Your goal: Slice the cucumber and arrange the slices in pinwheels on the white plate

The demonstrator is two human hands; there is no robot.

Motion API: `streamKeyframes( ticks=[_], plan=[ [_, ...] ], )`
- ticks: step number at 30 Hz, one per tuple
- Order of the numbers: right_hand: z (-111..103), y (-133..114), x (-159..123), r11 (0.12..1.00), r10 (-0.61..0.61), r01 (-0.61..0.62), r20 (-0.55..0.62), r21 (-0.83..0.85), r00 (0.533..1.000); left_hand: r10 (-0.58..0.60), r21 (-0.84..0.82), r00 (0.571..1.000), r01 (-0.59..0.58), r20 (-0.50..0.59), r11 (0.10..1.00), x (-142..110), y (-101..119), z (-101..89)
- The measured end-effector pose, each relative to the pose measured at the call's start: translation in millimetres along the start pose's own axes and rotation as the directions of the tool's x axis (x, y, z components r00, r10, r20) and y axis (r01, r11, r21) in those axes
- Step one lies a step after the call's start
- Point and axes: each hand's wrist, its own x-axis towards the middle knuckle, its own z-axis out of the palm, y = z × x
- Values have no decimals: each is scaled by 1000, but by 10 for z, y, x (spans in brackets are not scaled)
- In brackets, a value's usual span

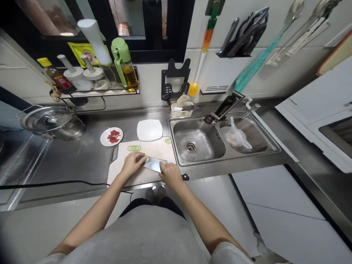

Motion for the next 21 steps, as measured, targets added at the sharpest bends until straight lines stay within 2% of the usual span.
streamKeyframes(
  ticks=[3, 7, 9, 12, 16, 21],
  plan=[
    [2, 49, -31, 1000, -5, 6, 25, -25, 1000, -10, -13, 996, 12, 86, 1000, 44, 77, 47],
    [46, 125, -57, 999, 4, -3, 33, -35, 999, -19, -79, 995, 27, 99, 996, 52, 192, 182],
    [79, 157, -61, 999, 30, -29, 34, -29, 999, -73, -95, 995, 80, 72, 992, 72, 247, 246],
    [128, 193, -72, 995, 94, -94, 39, -15, 995, -236, -120, 972, 235, 12, 965, 149, 262, 298],
    [184, 242, -96, 987, 160, -160, 32, 0, 987, -420, -108, 905, 411, -73, 905, 328, 99, 282],
    [240, 291, -94, 981, 193, -193, 21, 3, 981, -536, -49, 839, 534, -94, 844, 533, -181, 239]
  ],
)
